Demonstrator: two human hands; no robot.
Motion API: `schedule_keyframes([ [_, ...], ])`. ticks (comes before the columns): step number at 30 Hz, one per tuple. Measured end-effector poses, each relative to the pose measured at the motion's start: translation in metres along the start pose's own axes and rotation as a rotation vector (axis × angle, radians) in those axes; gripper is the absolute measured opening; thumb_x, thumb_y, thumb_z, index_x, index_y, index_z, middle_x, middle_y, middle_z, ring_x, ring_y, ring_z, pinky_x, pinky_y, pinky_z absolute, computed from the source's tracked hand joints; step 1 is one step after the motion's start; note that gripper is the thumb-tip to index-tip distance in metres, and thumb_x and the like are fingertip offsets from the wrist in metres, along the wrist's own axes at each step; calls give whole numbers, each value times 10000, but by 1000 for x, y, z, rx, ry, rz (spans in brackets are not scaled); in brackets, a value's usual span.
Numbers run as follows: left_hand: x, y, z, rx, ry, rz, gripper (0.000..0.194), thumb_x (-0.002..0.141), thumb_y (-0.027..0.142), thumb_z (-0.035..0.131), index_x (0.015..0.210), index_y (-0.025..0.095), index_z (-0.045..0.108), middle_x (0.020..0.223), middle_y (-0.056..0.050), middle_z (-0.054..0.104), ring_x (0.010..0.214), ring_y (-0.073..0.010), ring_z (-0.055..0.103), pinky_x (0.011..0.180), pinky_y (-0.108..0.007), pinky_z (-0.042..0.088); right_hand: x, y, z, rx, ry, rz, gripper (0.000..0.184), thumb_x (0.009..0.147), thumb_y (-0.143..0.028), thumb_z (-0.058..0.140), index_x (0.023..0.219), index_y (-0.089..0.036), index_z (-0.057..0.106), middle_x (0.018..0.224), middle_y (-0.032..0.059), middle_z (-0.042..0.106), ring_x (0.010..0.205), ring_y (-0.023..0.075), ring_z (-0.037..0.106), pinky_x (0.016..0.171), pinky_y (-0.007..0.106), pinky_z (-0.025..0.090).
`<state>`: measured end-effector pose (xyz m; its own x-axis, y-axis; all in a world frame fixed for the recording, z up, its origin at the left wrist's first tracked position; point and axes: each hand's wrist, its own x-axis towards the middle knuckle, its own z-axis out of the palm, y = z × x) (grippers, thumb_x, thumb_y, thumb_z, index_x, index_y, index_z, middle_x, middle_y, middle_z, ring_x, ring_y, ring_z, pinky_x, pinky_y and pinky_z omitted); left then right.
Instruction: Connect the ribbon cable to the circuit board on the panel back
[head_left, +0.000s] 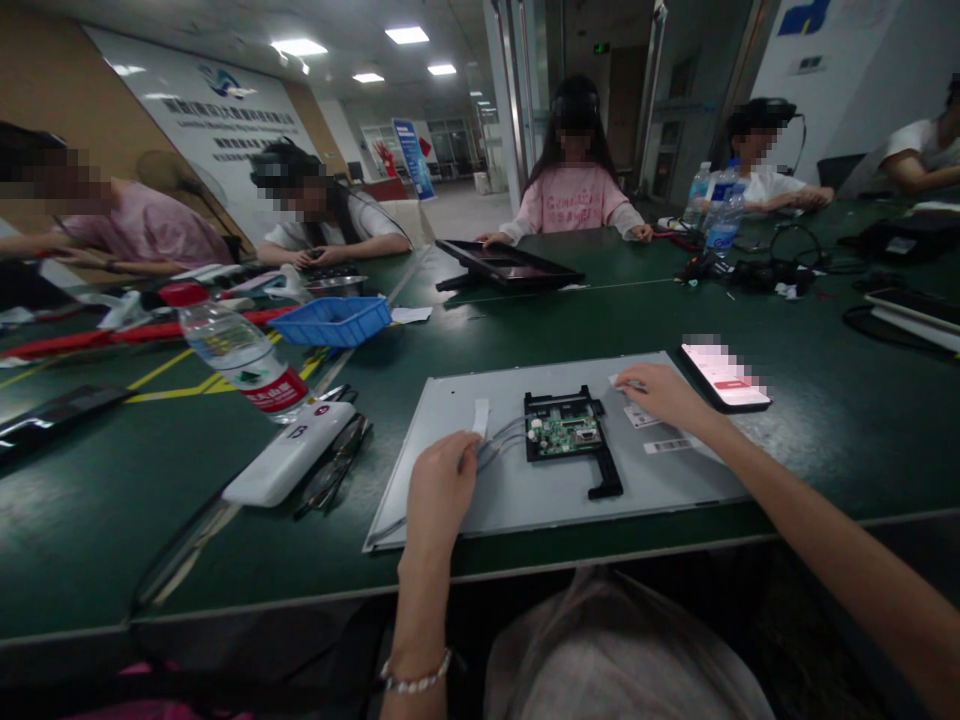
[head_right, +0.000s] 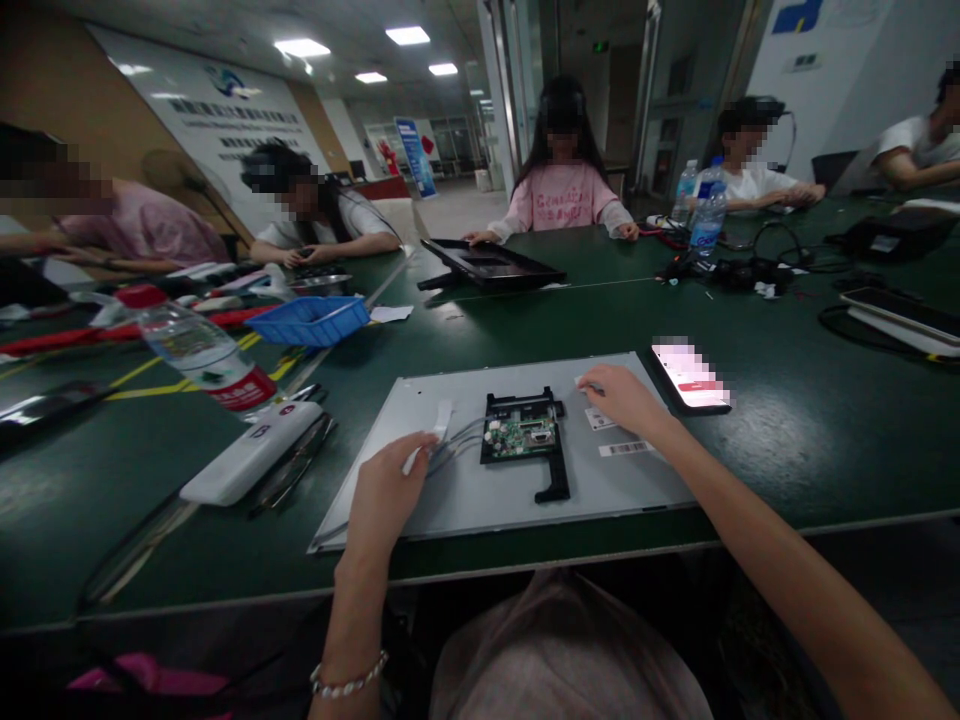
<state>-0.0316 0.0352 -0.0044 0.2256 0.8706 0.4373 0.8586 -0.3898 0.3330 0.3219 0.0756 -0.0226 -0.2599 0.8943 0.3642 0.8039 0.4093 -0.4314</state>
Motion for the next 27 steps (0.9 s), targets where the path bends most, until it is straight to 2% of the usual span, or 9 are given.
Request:
schedule_keyframes([
  [6,-2,-4,2,-67,70,20,335,894,178,370,1101,169,633,1131,-77,673,1079,-211,616,993,-366,449,-1,-2,-3,20,-13,3,252,871,-173,475,981,-201,700,1039,84,699,996,231,628,910,405,470],
  [10,-2,13,0,-88,108,52,327,917,216,392,1176,170,585,1220,-89,621,1161,-213,560,1043,-395,411,-2,3,-5,50,-21,18,270,887,-258,478,1064,-216,677,1111,83,674,1064,242,604,956,426,451],
  [12,-5,29,1,-90,61,114,369,917,266,437,1268,181,517,1335,-97,538,1262,-222,477,1084,-411,368,-4,8,-5,53,-57,2,360,870,-343,524,1200,-230,614,1227,88,621,1143,263,563,995,450,428],
  [16,-15,62,10,-67,-211,245,662,864,365,571,1446,255,275,1540,-84,253,1415,-251,244,1136,-447,280,-9,20,3,20,-163,-25,695,814,-496,590,1431,-259,375,1463,94,411,1330,303,388,1085,475,341],
  [18,-18,72,17,-52,-283,252,787,830,397,621,1475,269,190,1571,-85,151,1442,-263,150,1148,-463,244,-11,25,7,8,-191,-8,770,815,-530,578,1476,-273,279,1515,89,329,1367,312,329,1098,483,321],
  [22,-19,74,25,-42,-318,224,855,824,436,625,1490,276,113,1585,-92,61,1453,-276,51,1149,-494,209,-12,30,9,8,-221,15,799,828,-528,560,1501,-315,186,1545,65,270,1373,319,319,1084,498,336],
  [27,-18,70,26,-55,-351,219,840,832,445,613,1489,273,118,1585,-87,61,1455,-259,51,1156,-477,201,-11,30,5,-3,-249,16,762,839,-539,544,1492,-310,224,1520,73,324,1352,306,361,1074,476,358],
])
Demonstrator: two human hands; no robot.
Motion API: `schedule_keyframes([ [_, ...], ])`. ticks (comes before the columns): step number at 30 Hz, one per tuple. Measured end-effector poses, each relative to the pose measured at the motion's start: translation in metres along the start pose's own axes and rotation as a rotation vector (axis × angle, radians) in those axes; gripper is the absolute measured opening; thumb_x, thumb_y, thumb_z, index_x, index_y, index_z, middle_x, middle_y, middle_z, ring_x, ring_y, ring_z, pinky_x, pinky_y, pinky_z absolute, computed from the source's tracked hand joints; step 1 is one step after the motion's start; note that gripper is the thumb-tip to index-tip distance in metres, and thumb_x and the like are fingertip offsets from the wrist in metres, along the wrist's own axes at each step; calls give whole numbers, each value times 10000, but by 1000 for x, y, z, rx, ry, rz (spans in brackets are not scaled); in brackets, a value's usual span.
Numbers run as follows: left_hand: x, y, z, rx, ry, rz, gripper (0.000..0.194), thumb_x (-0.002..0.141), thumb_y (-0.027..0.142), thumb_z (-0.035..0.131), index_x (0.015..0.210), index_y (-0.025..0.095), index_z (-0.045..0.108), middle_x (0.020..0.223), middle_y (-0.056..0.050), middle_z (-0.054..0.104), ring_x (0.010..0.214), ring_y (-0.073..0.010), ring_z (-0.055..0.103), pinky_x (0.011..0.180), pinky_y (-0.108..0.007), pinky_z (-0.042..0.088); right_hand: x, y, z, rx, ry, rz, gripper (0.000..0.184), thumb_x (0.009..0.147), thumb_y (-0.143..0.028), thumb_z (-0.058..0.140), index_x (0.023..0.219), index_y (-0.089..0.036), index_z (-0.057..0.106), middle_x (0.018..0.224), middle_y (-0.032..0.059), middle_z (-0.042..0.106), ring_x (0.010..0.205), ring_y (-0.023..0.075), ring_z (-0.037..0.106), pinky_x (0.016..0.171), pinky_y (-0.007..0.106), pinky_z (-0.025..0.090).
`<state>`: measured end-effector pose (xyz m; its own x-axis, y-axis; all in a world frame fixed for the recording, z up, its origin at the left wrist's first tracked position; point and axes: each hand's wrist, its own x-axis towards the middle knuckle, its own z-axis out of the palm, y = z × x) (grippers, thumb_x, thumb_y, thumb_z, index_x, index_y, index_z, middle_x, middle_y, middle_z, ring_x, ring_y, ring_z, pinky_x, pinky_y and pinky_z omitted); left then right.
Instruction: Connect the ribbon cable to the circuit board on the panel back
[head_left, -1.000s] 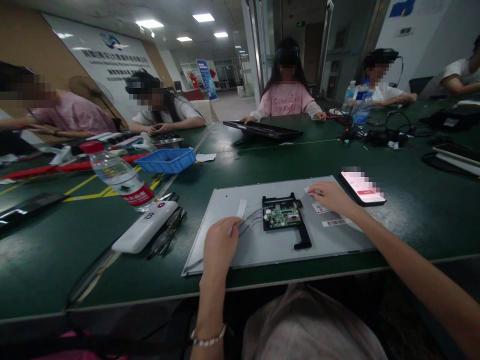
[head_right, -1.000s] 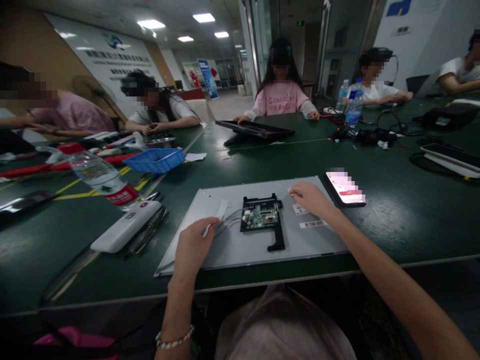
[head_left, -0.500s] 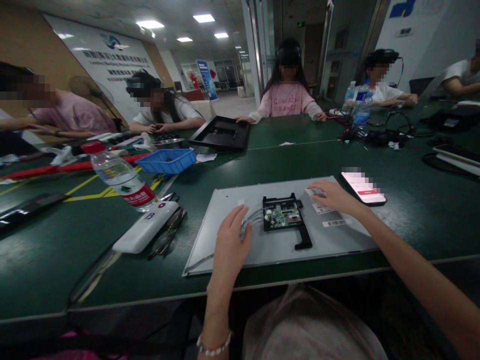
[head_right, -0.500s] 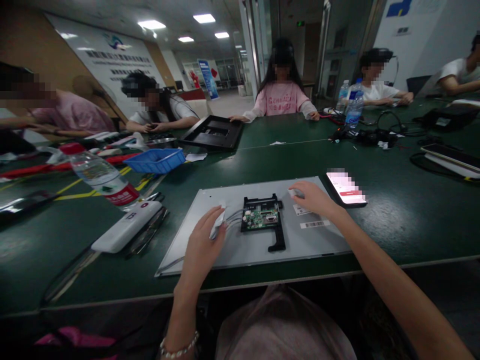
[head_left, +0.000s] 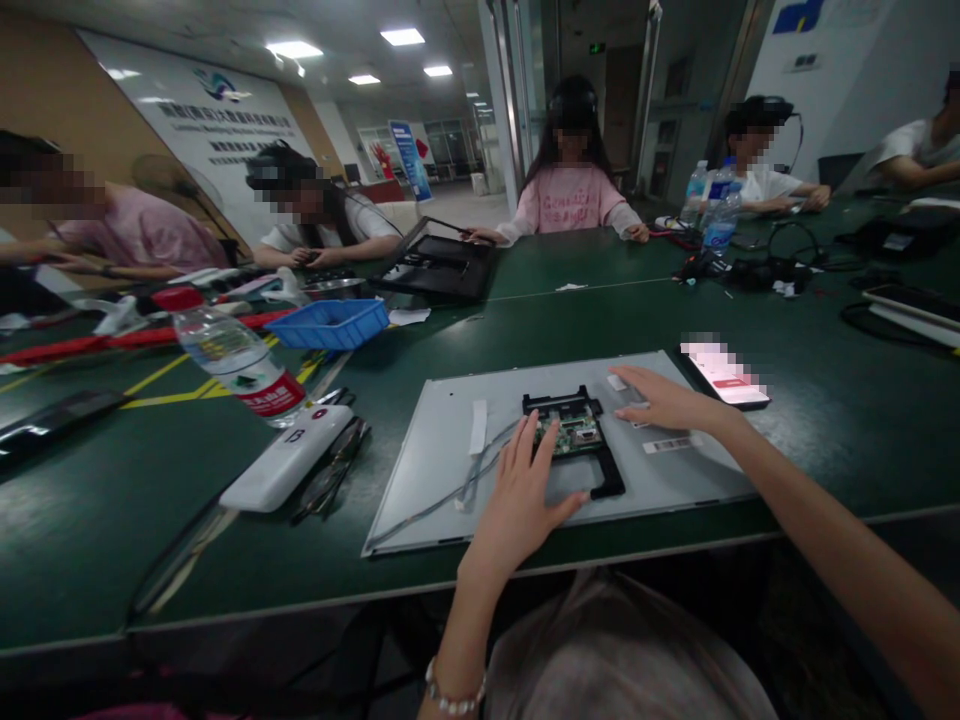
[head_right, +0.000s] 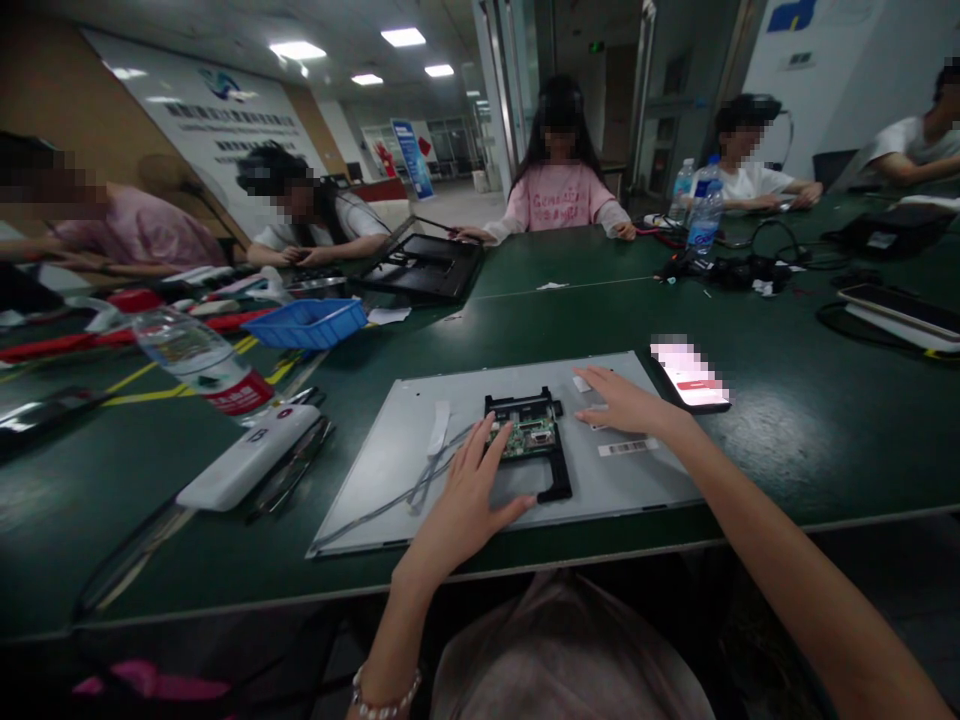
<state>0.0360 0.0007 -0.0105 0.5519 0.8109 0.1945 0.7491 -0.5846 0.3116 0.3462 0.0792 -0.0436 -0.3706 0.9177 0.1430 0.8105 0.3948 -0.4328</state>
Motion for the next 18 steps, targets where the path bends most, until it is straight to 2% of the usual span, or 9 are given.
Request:
schedule_keyframes([
  [4,0,0,-1,-3,-21,9,795,836,458,604,1476,245,183,1577,-107,109,1453,-258,78,1154,-468,214,2,-2,-4,-2,-12,-16,745,839,-552,538,1477,-268,277,1486,91,385,1336,285,393,1080,440,355],
  [10,-1,-2,-3,4,-37,21,683,853,494,568,1434,253,302,1568,-104,154,1447,-276,112,1150,-479,224,9,-7,-18,-50,-35,-45,666,850,-470,556,1445,-240,361,1423,104,475,1274,288,467,1042,459,385],
  [14,0,-2,-5,-6,-47,22,671,859,493,558,1433,253,306,1567,-103,159,1446,-276,118,1145,-478,238,17,-10,-27,-131,-39,-120,523,854,-384,569,1342,-207,502,1329,110,564,1215,278,518,1009,439,409],
  [18,0,-2,-5,-9,-41,28,660,859,469,566,1429,259,310,1567,-98,158,1447,-277,117,1145,-486,235,25,-12,-26,-208,-6,-165,323,855,-283,565,1157,-195,637,1195,100,643,1109,258,585,933,400,457],
])
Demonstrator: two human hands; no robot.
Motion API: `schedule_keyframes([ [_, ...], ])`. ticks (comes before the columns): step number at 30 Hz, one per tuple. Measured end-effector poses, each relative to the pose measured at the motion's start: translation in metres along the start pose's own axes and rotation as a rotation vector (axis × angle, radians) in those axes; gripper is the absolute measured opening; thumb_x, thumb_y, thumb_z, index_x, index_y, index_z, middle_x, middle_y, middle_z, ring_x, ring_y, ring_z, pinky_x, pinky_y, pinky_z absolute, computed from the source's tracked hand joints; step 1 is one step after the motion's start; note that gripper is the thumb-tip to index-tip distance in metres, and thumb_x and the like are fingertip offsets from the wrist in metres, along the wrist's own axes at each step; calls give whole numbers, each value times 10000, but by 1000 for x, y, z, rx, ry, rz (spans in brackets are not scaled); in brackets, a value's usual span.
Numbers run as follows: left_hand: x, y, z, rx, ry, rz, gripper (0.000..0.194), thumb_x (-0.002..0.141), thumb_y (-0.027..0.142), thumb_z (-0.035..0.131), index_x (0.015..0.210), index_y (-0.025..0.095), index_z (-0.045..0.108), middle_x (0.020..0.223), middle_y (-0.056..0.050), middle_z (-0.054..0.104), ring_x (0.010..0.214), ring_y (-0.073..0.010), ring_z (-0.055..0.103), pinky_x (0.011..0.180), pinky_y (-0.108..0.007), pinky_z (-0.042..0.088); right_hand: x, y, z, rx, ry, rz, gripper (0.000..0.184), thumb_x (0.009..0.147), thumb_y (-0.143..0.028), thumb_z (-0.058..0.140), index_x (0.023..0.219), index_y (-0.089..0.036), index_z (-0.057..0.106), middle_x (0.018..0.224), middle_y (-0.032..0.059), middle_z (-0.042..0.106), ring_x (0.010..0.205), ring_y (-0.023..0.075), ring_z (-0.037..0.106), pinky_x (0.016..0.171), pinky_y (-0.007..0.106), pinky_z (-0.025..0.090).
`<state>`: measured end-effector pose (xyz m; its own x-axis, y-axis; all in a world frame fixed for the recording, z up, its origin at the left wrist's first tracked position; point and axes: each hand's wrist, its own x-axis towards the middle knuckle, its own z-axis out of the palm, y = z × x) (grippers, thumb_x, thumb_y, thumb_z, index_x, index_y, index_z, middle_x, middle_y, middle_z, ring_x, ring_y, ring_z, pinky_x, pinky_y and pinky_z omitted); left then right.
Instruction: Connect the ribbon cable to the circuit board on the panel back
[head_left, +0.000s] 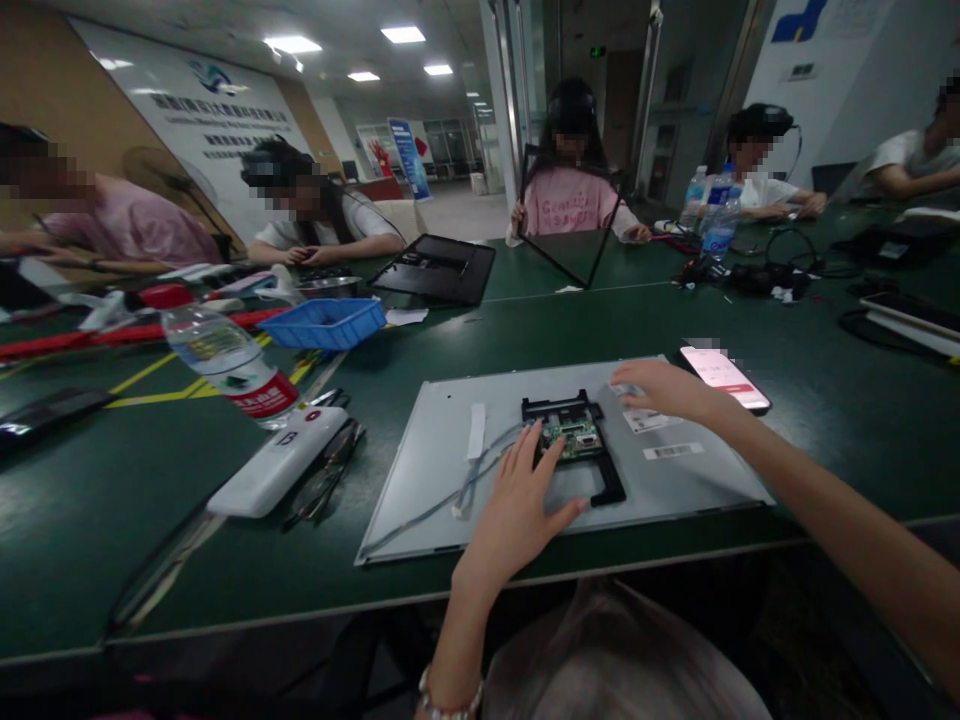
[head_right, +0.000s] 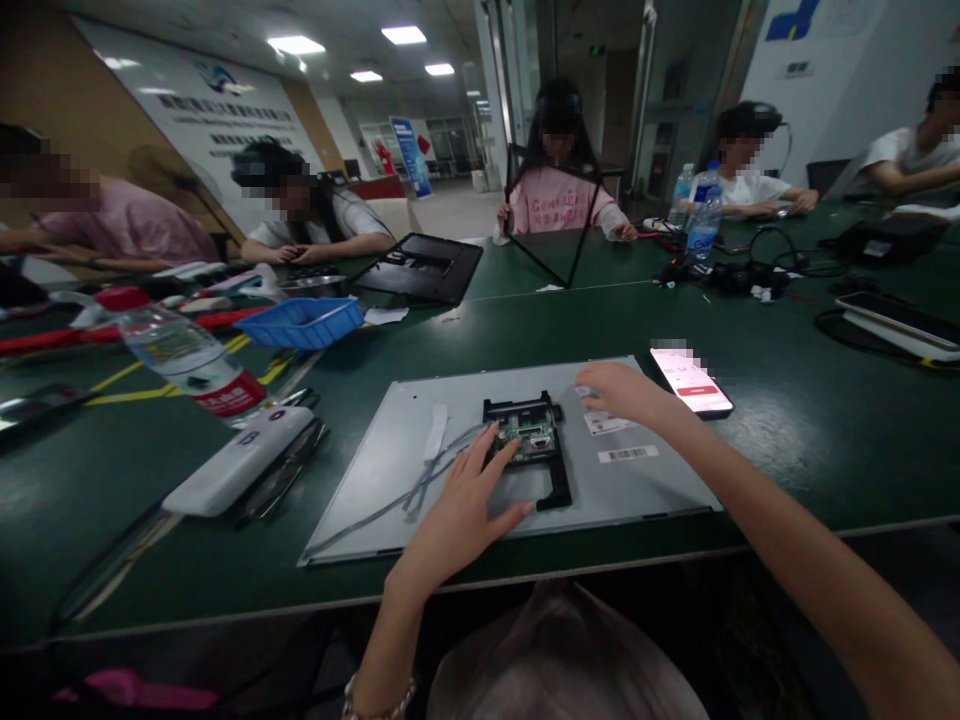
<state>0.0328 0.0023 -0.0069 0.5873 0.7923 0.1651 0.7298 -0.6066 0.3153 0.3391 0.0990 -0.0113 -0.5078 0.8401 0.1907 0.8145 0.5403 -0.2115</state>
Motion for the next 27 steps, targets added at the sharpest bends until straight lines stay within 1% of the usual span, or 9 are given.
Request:
schedule_keyframes([
  [3,-1,0,-1,-6,14,11,661,853,439,582,1428,264,307,1562,-92,179,1445,-270,131,1148,-486,231,4,-1,3,-59,17,20,218,870,-236,534,1016,-194,691,1074,89,689,1002,242,629,854,367,484],
  [5,-1,2,-2,-11,37,11,644,855,388,588,1424,269,309,1554,-76,211,1443,-257,144,1153,-481,227,5,0,4,-92,18,34,219,888,-227,504,962,-189,707,1017,88,706,960,241,642,823,358,489],
  [8,1,8,-5,-17,98,-12,539,892,284,520,1400,255,341,1526,-60,284,1436,-227,173,1158,-455,231,4,0,3,-84,34,54,234,898,-228,492,960,-186,714,1005,86,716,955,241,647,825,353,488],
  [11,8,18,-2,-5,135,-26,455,932,243,425,1382,222,366,1494,-73,343,1424,-218,214,1154,-443,243,4,-5,-2,-16,74,98,232,895,-236,500,969,-180,713,992,82,722,930,228,655,834,346,489],
  [13,12,24,3,21,131,-22,457,936,268,423,1386,209,363,1487,-89,352,1416,-238,233,1145,-457,254,7,-13,-5,35,113,115,239,899,-246,494,976,-182,711,990,76,724,916,219,660,841,341,489],
  [16,16,28,14,84,129,-12,476,928,318,455,1385,213,368,1472,-109,370,1404,-275,254,1127,-501,264,18,-29,-9,81,172,104,253,907,-257,478,1000,-197,706,1006,65,726,924,216,664,844,337,488],
  [18,17,29,19,123,137,-5,473,931,333,453,1382,216,374,1462,-113,383,1401,-285,257,1121,-520,262,27,-41,-8,81,180,83,250,907,-251,477,1006,-205,702,1014,59,726,934,220,663,846,341,485],
  [22,15,27,22,153,141,13,458,946,333,419,1385,213,374,1467,-112,376,1403,-281,251,1125,-519,254,42,-60,-3,4,141,31,244,907,-213,476,1007,-205,697,1033,77,719,954,242,655,834,360,477],
  [27,15,28,20,152,124,9,450,948,328,409,1382,211,383,1471,-105,372,1402,-275,252,1132,-510,246,42,-75,4,-86,84,2,227,894,-167,489,941,-183,710,948,98,725,905,255,658,781,345,467],
])
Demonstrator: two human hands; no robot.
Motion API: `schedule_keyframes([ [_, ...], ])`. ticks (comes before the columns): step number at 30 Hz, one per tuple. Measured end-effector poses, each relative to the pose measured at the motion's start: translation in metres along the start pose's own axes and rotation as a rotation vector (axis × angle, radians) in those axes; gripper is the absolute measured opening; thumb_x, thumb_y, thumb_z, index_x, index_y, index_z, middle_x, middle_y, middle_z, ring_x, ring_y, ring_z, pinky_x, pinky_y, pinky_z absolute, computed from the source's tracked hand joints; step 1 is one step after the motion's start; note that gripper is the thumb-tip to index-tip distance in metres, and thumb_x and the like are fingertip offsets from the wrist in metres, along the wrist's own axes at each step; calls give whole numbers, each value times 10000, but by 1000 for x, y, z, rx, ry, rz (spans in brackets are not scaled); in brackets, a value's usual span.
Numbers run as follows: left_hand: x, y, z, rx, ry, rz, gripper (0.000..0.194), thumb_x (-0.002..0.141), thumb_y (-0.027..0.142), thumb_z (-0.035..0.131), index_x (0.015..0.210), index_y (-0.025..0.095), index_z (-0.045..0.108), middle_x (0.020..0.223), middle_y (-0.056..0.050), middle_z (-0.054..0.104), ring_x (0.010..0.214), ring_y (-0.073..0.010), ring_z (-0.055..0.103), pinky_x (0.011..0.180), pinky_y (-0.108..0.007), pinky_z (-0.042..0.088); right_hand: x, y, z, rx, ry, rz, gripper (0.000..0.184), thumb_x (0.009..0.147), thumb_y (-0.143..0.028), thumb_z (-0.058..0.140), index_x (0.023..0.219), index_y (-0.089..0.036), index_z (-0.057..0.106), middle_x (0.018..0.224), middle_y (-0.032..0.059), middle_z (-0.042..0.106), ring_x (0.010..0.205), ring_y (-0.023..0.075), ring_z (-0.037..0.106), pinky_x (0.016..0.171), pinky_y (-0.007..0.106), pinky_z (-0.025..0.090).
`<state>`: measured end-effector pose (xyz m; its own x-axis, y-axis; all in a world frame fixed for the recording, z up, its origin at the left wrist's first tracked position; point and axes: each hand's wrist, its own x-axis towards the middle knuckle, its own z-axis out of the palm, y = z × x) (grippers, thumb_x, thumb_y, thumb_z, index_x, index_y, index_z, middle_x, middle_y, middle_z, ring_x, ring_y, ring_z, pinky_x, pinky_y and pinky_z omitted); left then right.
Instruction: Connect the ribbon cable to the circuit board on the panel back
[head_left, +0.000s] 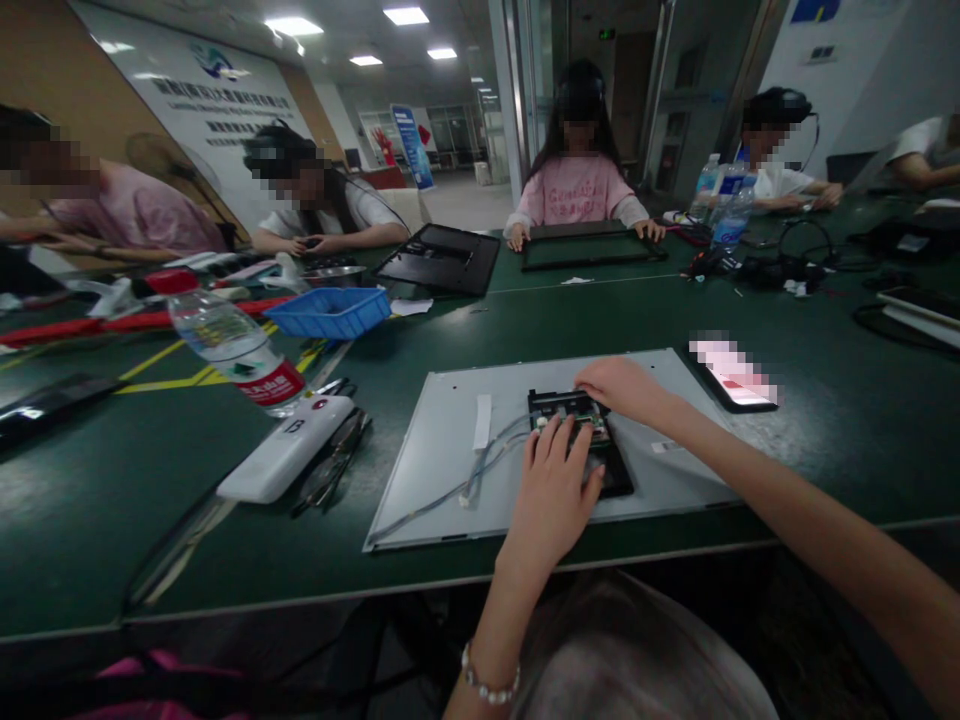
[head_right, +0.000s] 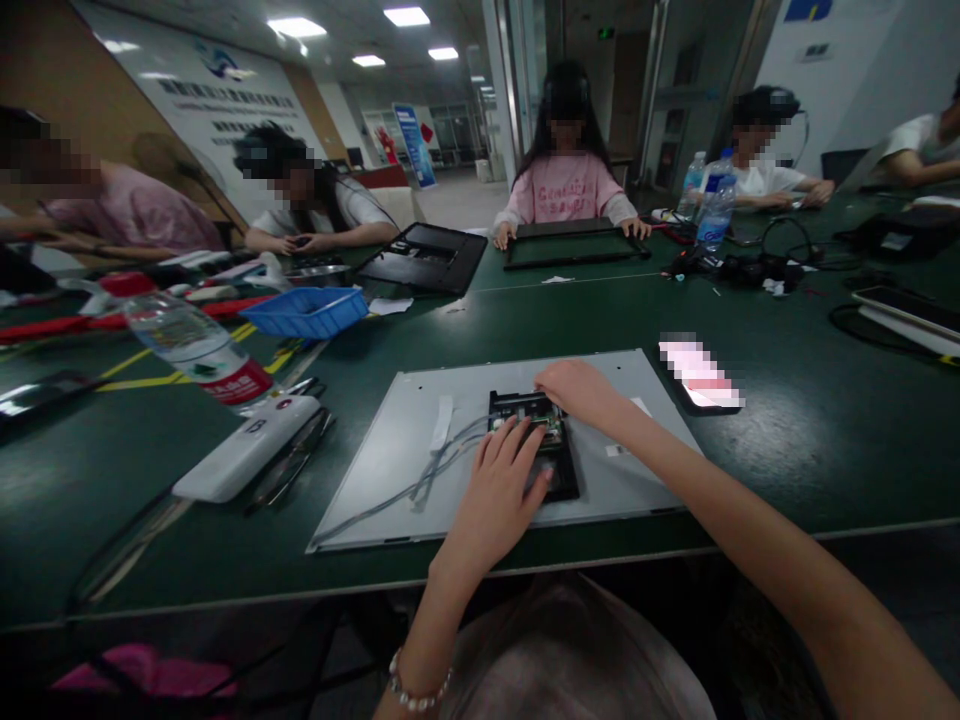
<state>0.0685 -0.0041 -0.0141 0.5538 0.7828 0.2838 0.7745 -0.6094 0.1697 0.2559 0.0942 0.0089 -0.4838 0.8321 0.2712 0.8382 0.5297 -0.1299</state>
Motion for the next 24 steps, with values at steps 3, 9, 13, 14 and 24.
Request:
schedule_keyframes([
  [3,1,0,0,-2,-12,-4,457,944,321,417,1385,207,379,1476,-104,368,1405,-273,245,1134,-509,242,-4,-2,3,4,1,5,234,895,-159,483,936,-174,713,962,98,721,908,248,653,783,341,467],
  [9,1,0,1,-9,2,5,460,940,295,419,1389,209,370,1469,-111,377,1402,-274,251,1128,-515,242,-4,7,13,90,7,-16,224,895,-199,491,968,-186,702,1013,81,714,936,225,639,834,343,472],
  [13,1,0,1,-8,0,6,463,940,290,410,1395,215,361,1472,-109,372,1404,-274,247,1127,-516,241,-2,9,18,169,19,4,235,902,-230,490,1006,-184,696,1032,81,711,971,215,636,865,334,473],
  [14,1,0,1,-6,0,4,463,939,290,410,1393,215,363,1474,-107,370,1405,-274,246,1127,-514,241,-2,9,19,179,20,4,238,903,-233,490,1012,-184,695,1039,81,710,976,214,635,868,332,473],
  [24,1,1,1,0,8,5,455,948,297,392,1394,209,360,1476,-103,369,1404,-266,245,1128,-504,242,-3,3,18,107,59,34,247,917,-189,466,962,-198,708,1017,87,706,992,222,620,881,345,452],
])
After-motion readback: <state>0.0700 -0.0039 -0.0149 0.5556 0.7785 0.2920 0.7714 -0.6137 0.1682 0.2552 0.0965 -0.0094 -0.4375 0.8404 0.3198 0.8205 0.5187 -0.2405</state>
